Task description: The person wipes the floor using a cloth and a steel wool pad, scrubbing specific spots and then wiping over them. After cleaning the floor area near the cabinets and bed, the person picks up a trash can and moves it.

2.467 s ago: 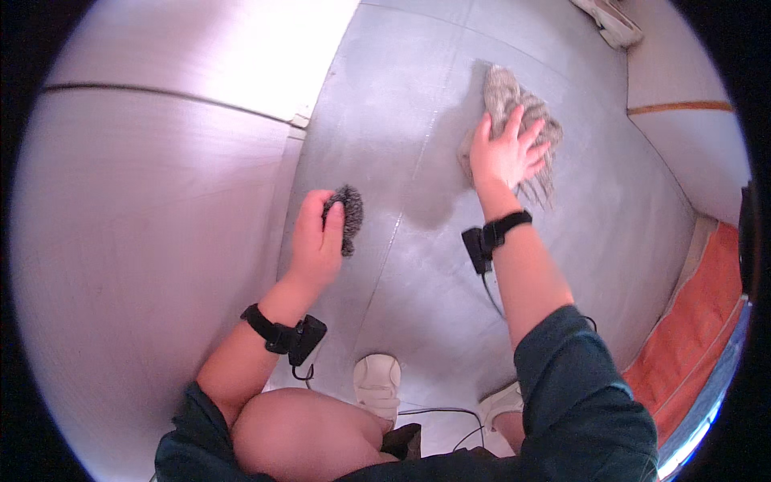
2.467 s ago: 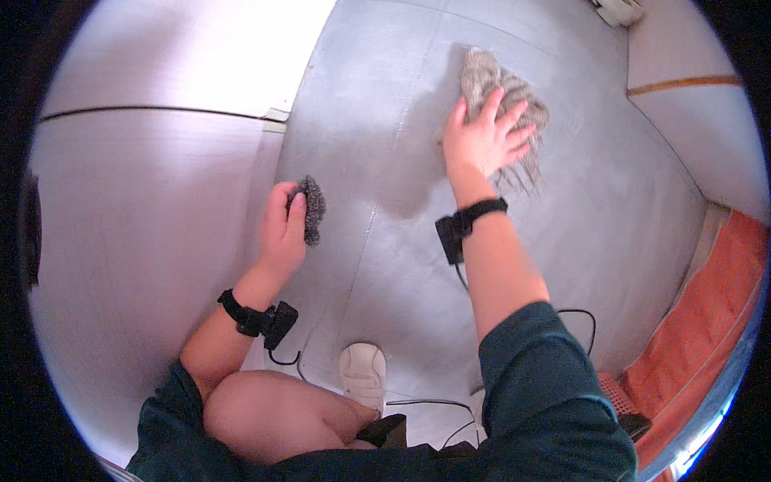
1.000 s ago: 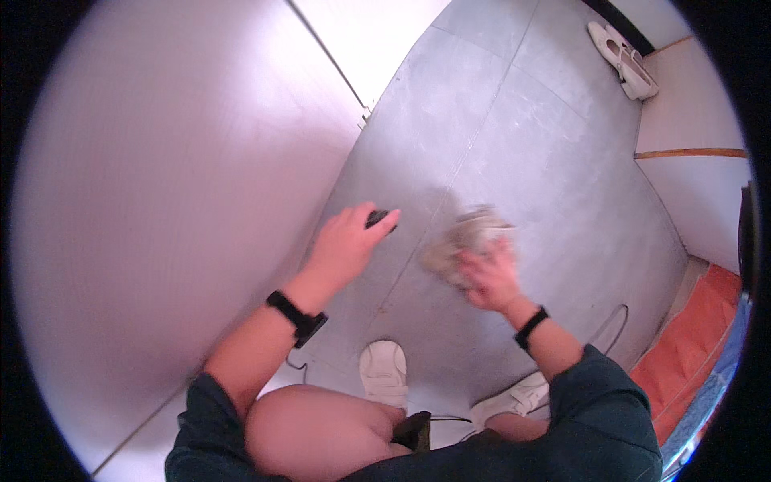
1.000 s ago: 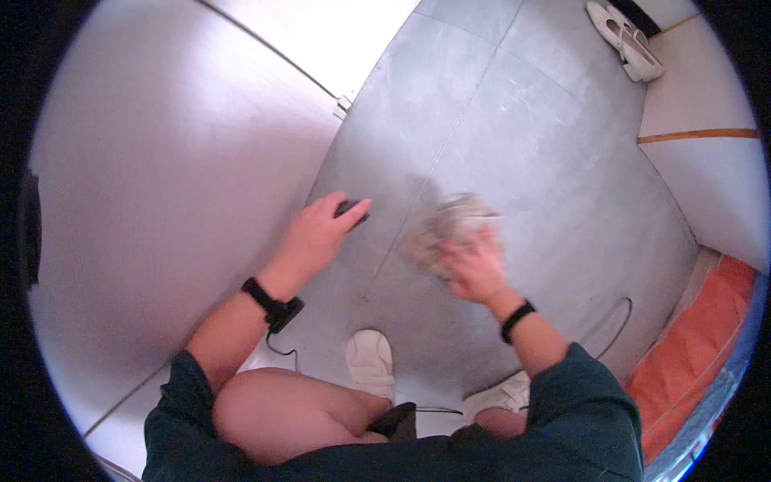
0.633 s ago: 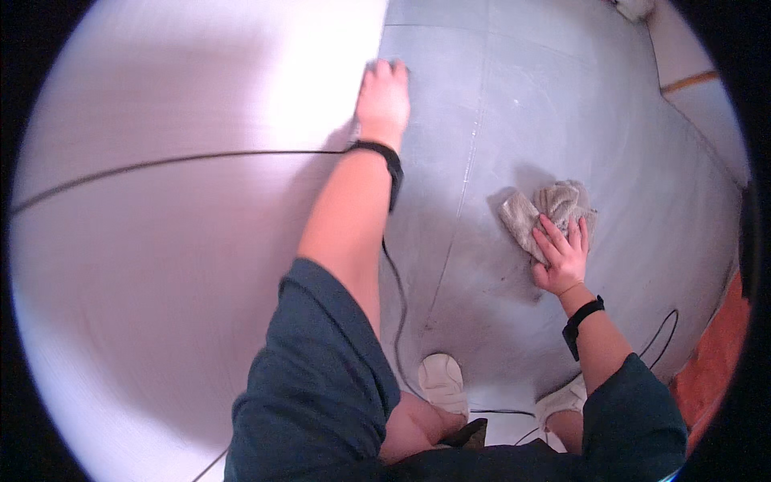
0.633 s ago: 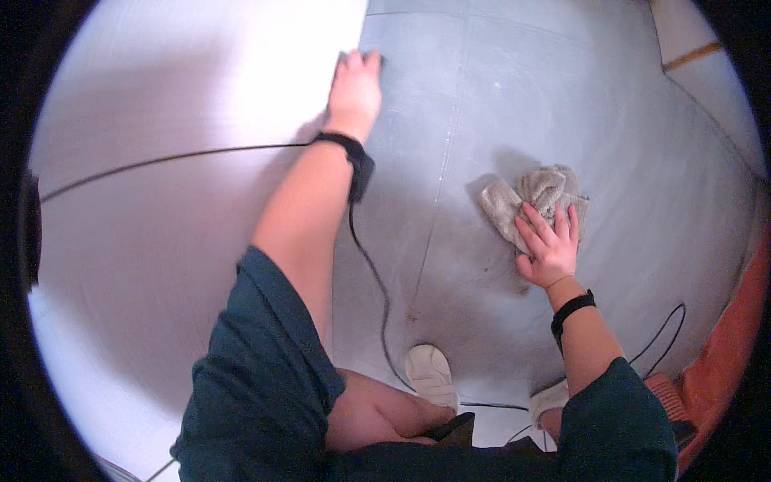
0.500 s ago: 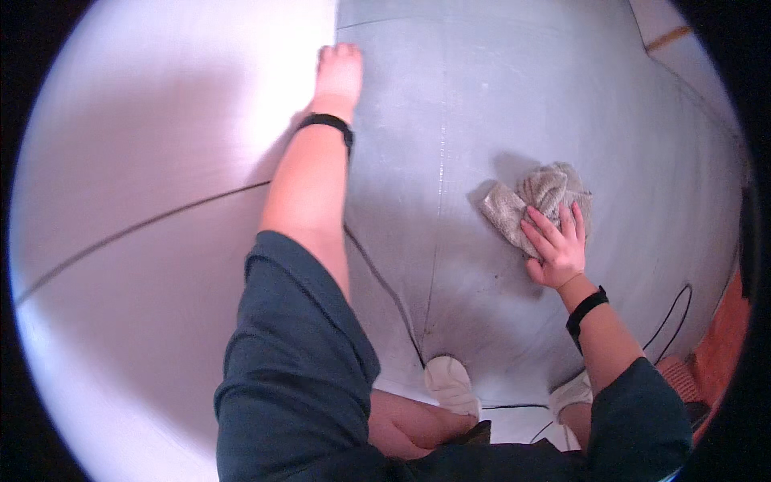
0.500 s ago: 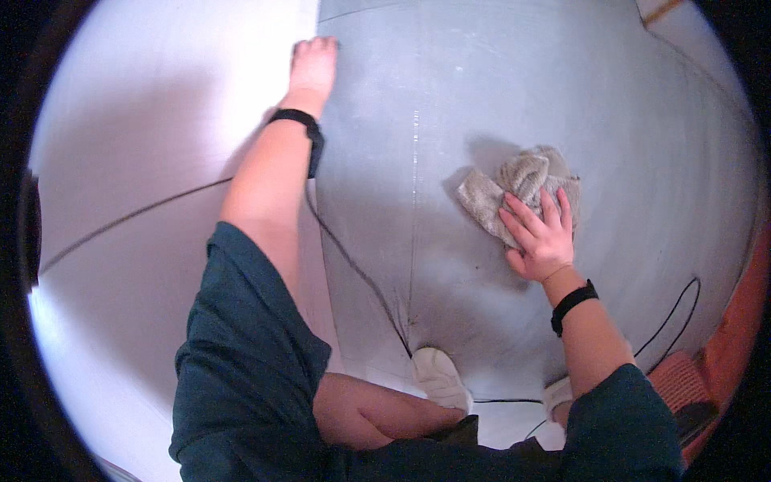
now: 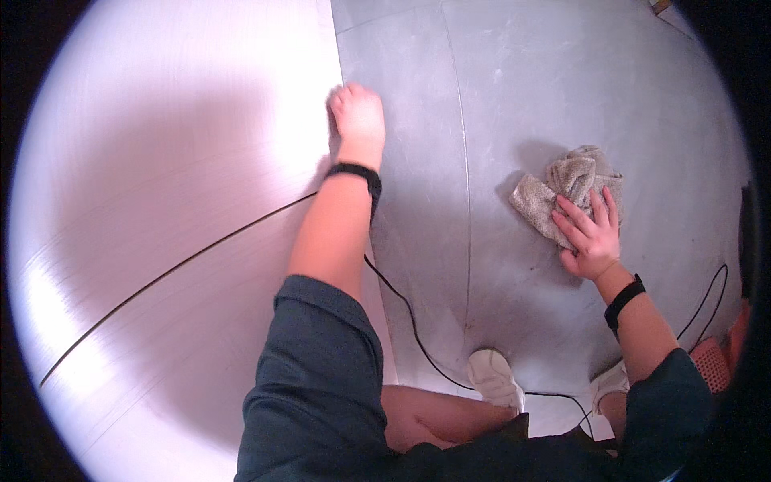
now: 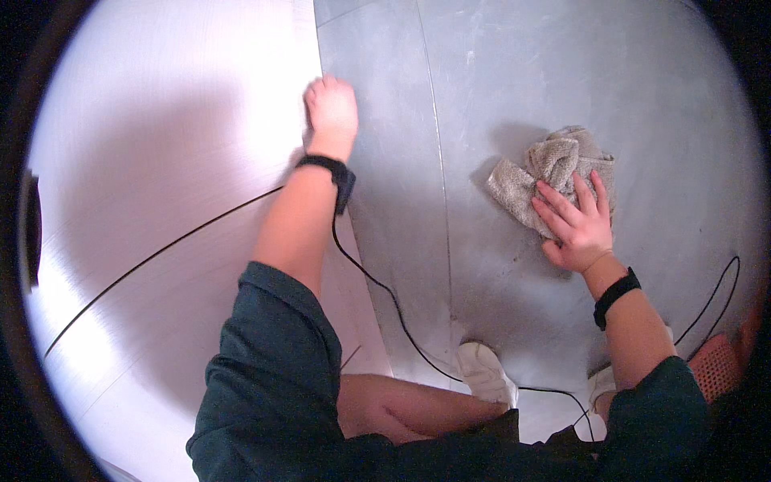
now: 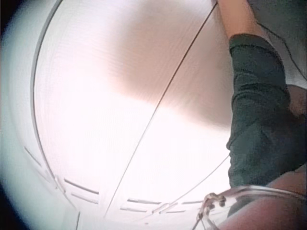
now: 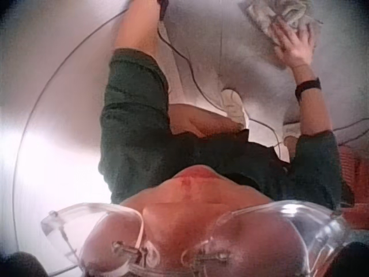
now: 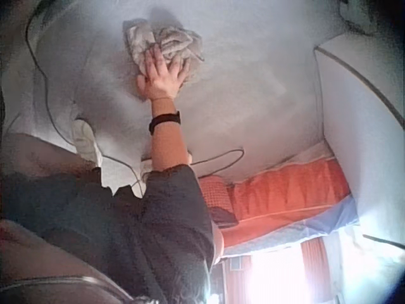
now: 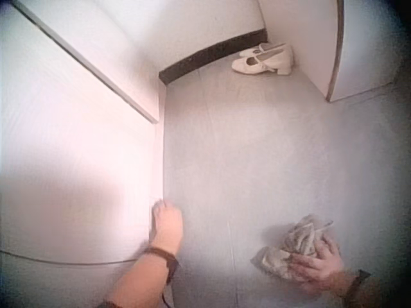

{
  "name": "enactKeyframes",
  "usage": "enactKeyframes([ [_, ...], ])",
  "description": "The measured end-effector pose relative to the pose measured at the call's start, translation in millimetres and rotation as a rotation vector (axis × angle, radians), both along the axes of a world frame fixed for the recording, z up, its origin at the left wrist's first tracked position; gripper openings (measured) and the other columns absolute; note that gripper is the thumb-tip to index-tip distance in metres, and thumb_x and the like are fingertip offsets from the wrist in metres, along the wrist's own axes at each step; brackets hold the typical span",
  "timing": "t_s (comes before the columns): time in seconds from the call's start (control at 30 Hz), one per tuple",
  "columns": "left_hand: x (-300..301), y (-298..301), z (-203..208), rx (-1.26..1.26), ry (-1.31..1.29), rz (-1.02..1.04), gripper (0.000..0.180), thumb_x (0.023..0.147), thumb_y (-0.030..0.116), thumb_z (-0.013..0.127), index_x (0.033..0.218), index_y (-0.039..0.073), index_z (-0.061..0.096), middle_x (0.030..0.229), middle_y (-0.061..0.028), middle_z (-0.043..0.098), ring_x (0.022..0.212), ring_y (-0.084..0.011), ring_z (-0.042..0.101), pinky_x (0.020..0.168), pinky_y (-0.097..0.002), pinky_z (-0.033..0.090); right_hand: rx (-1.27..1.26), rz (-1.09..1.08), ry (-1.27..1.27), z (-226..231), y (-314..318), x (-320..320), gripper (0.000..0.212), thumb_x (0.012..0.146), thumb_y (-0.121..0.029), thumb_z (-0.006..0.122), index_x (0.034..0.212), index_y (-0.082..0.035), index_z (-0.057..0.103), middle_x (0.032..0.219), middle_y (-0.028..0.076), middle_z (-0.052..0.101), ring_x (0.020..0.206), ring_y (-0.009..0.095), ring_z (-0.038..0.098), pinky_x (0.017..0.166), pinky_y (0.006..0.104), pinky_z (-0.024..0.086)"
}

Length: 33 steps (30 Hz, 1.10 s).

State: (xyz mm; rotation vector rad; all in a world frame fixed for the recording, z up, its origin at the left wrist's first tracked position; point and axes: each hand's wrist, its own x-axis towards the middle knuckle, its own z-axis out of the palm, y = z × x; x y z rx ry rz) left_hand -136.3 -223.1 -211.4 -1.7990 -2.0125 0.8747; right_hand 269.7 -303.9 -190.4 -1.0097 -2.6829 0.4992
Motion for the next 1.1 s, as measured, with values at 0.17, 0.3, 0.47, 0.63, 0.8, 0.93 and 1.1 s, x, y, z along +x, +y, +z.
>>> enactKeyframes([
  [0.17,2,-18,-6,0.25,-0.23,0.084,0.016,0.079,0.01,0.05,0.085,0.004,0.064,0.093,-0.0129,0.058,0.096,-0.0296,0.055,0.082,-0.0416,0.045,-0.021,0.001,-0.06,6,0,-1,0.06,0.05,-0.022,0.062,0.109,-0.017,0.063,0.129,-0.002,0.051,0.117,0.038,0.044,0.105,0.0585,0.024],
  [0.3,9,-64,-16,0.17,-0.272,0.068,0.019,0.08,0.013,0.05,0.087,0.003,0.064,0.092,-0.0125,0.059,0.097,-0.0299,0.053,0.086,-0.0405,0.043,-0.035,0.003,-0.049,-3,-3,5,0.06,0.05,-0.022,0.063,0.11,-0.017,0.063,0.128,-0.002,0.051,0.116,0.038,0.044,0.105,0.0583,0.024],
  [0.47,1,-18,-6,0.209,-0.137,0.104,0.014,0.076,0.009,0.052,0.083,0.003,0.063,0.088,-0.0121,0.059,0.094,-0.0284,0.054,0.083,-0.0389,0.045,-0.04,0.02,0.003,0,3,-5,0.06,0.049,-0.02,0.059,0.108,-0.013,0.063,0.126,0.003,0.053,0.114,0.041,0.043,0.105,0.0592,0.024],
  [0.63,11,-70,-21,0.368,-0.236,-0.006,0.013,0.076,0.01,0.053,0.082,0.003,0.062,0.088,-0.0119,0.057,0.09,-0.0288,0.054,0.082,-0.0403,0.044,-0.024,0.003,-0.017,-5,-1,3,0.06,0.049,-0.022,0.062,0.109,-0.016,0.063,0.128,-0.001,0.052,0.115,0.038,0.044,0.105,0.0586,0.025],
  [0.8,-2,-33,-14,0.197,-0.152,0.007,0.018,0.079,0.014,0.051,0.085,0.006,0.065,0.089,-0.0101,0.059,0.095,-0.0275,0.053,0.085,-0.0406,0.042,-0.029,0.008,0.002,-3,1,1,0.061,0.049,-0.022,0.062,0.11,-0.016,0.063,0.127,-0.001,0.052,0.115,0.038,0.045,0.104,0.0587,0.025],
  [0.93,-4,32,-15,0.266,-0.065,0.059,0.018,0.079,0.016,0.051,0.085,0.007,0.066,0.089,-0.0093,0.061,0.095,-0.0271,0.054,0.086,-0.0394,0.042,-0.035,0.004,-0.001,3,6,-1,0.061,0.048,-0.022,0.061,0.109,-0.017,0.063,0.126,-0.001,0.053,0.115,0.038,0.044,0.104,0.059,0.025],
  [1.1,-8,85,4,0.012,-0.043,0.032,0.019,0.08,0.012,0.051,0.084,0.007,0.069,0.092,-0.0105,0.066,0.092,-0.0263,0.063,0.079,-0.0395,0.049,-0.053,0.011,-0.034,-6,2,5,0.064,0.047,-0.023,0.063,0.111,-0.018,0.062,0.128,-0.002,0.051,0.117,0.038,0.042,0.105,0.0592,0.023],
])
